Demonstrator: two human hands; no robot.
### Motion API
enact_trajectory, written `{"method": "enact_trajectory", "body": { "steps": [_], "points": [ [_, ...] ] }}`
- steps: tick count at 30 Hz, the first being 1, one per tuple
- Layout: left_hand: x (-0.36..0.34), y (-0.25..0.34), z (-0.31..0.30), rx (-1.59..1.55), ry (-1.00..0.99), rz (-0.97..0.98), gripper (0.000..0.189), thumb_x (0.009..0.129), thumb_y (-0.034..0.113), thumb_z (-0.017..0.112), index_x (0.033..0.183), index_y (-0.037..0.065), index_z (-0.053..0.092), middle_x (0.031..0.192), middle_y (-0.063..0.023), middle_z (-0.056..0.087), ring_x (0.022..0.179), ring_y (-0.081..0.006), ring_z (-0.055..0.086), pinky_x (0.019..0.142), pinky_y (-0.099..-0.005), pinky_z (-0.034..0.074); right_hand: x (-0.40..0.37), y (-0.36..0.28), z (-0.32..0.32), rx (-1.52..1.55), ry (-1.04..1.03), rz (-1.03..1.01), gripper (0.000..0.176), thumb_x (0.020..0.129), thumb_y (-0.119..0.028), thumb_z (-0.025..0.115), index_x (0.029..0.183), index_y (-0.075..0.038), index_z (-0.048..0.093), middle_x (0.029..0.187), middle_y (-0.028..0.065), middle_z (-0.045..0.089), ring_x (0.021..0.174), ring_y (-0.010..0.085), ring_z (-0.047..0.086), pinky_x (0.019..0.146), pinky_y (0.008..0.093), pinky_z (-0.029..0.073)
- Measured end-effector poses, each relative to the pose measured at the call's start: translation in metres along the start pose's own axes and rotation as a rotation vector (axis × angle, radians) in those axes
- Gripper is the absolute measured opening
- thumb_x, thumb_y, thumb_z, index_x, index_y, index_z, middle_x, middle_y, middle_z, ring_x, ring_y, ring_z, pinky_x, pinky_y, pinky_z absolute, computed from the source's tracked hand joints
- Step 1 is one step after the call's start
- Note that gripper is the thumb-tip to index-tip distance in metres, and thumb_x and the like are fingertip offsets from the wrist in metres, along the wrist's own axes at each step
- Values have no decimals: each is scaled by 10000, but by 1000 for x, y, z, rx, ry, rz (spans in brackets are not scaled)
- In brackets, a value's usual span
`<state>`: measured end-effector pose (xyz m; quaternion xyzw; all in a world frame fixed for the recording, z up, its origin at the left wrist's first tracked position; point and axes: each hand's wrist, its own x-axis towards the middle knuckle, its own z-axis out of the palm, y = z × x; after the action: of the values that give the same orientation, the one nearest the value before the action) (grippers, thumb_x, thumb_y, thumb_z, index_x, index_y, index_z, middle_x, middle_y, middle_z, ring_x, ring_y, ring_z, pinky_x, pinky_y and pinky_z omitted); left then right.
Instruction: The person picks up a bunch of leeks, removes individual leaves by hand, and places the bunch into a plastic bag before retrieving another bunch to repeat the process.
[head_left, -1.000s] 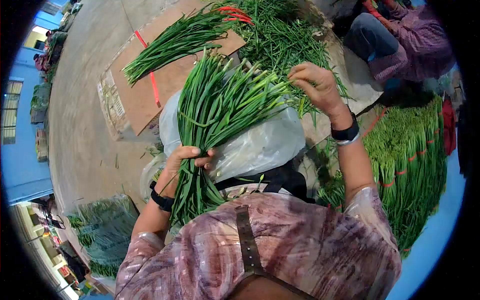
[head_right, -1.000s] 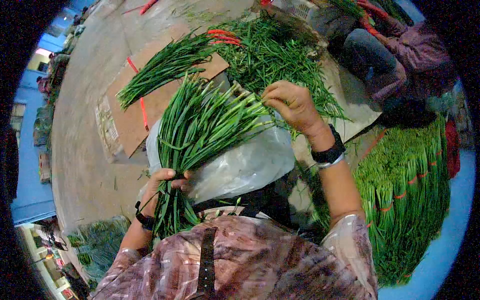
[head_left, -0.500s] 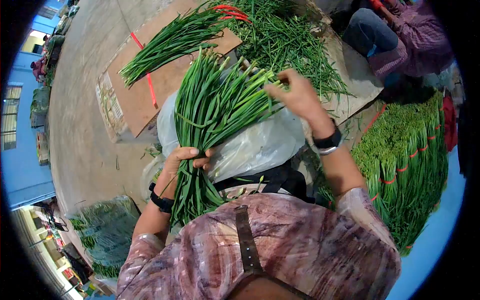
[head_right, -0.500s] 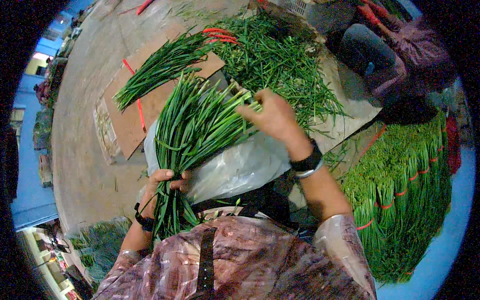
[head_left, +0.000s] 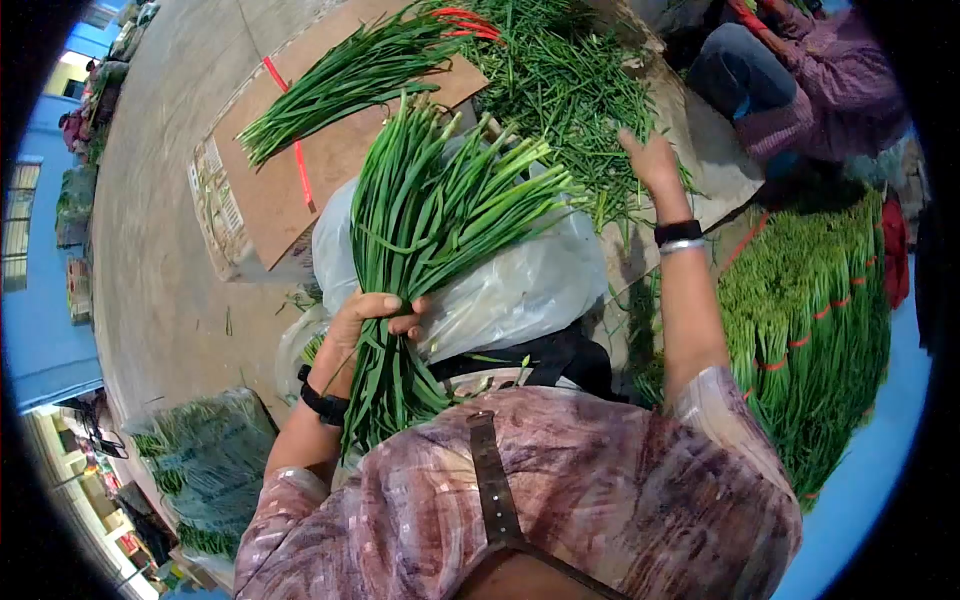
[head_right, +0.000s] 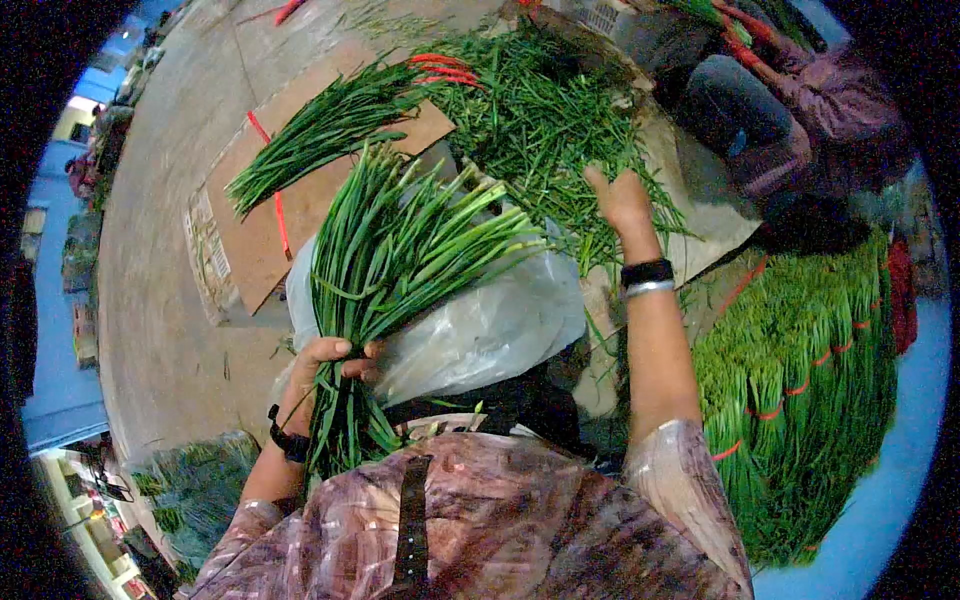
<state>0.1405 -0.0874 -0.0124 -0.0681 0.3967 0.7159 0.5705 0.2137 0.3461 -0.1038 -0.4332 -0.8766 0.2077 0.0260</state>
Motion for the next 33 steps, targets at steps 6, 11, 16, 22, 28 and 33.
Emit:
{"method": "enact_trajectory", "body": {
  "steps": [6, 11, 16, 22, 28, 33],
  "points": [
    [1, -2, -7, -57, 7, -27, 492, 696, 125, 622, 1144, -8, 469, 845, -124, 577, 530, -113, 449, 610, -310, 499, -92, -56, -19, 271, -68, -705, 287, 775, -218, 663, 957, -2, 611, 908, 182, 621, 804, 321, 603, 686, 349, 481],
    [-4, -1, -3, -49, 52, -29, 521, 707, 114, 608, 1182, -20, 442, 878, -133, 574, 528, -107, 443, 616, -303, 484, -90, -46, -23, 318, 37, -790, 109, 781, -197, 639, 825, -99, 654, 791, 105, 631, 731, 308, 609, 633, 371, 491],
    [-5, -3, 5, -74, 51, -19, 526, 713, 126, 589, 1190, -33, 435, 887, -136, 572, 524, -96, 424, 624, -284, 467, -49, -4, -39, 541, 64, -67, 207, 824, -146, 597, 907, 39, 637, 795, 163, 654, 731, 234, 632, 656, 297, 485],
    [-4, -4, 0, -124, 33, -43, 486, 731, 119, 559, 1176, -31, 436, 876, -108, 564, 552, -87, 426, 638, -280, 456, -91, -31, -22, 836, -517, -91, 233, 832, -194, 617, 941, 12, 630, 777, 61, 636, 695, 102, 606, 559, 218, 469],
    [-5, -4, 4, -147, 31, -17, 478, 721, 125, 566, 1153, -49, 458, 878, -135, 588, 553, -107, 429, 639, -306, 459, -105, -33, 0, 1219, -701, -64, 115, 829, -132, 620, 791, -26, 597, 647, 25, 581, 524, 63, 523, 463, 193, 409],
    [-2, 2, 5, 42, -29, 3, 494, 719, 129, 578, 1164, -47, 455, 926, -172, 602, 556, -122, 455, 630, -325, 472, -88, -7, -27, 948, -514, -154, 103, 814, -114, 625, 790, -16, 607, 624, 12, 569, 513, 69, 517, 460, 201, 415]
  ]
}}
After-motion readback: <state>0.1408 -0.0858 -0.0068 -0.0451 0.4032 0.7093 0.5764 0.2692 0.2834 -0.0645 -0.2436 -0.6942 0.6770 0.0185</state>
